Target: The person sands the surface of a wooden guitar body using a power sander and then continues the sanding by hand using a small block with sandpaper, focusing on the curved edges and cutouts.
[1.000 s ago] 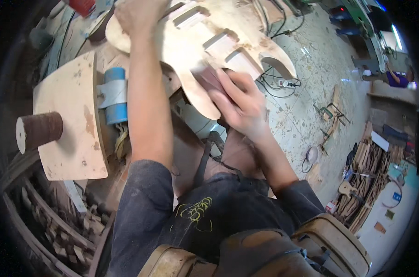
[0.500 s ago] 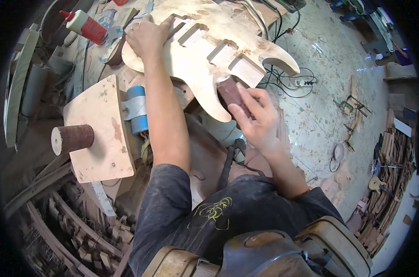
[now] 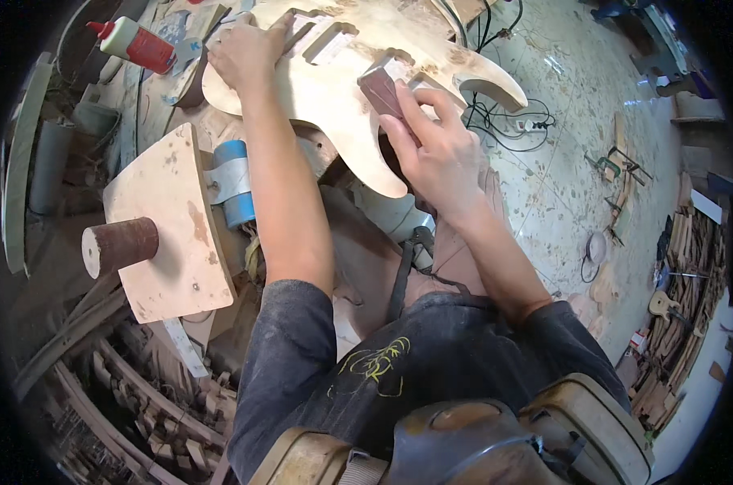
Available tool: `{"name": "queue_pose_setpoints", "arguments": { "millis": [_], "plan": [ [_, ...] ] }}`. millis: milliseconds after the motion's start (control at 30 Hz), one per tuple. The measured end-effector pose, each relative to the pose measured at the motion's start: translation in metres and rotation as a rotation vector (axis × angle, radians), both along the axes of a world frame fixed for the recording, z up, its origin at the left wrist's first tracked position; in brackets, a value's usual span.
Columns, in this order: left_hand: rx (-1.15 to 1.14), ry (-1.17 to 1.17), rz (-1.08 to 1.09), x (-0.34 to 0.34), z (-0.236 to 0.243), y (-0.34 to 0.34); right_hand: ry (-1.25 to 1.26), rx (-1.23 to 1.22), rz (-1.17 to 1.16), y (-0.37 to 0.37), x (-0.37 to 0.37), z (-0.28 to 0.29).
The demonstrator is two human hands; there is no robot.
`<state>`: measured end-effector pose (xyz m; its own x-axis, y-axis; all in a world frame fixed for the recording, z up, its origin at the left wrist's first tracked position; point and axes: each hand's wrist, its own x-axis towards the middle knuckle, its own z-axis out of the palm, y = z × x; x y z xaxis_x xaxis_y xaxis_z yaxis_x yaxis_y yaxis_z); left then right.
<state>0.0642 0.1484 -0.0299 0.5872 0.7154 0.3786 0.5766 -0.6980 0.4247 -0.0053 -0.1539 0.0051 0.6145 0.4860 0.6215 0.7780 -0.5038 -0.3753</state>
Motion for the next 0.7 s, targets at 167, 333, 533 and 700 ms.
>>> {"name": "queue_pose_setpoints", "arguments": {
  "millis": [167,333,533,700],
  "plan": [
    [0.000,0.031,-0.004,-0.005,0.003,-0.001,0.151,0.017,0.142,-0.035,-0.010,-0.018],
    [-0.057,0.062,0.009,-0.006,0.011,-0.004,0.420,0.120,0.226,-0.057,-0.002,-0.001],
    [0.019,0.045,0.009,-0.002,0.002,-0.003,0.305,0.089,0.419,-0.032,-0.004,0.009],
    [-0.008,0.006,0.047,-0.010,0.012,-0.012,0.141,-0.194,0.338,-0.069,0.004,0.001]
  ]
}}
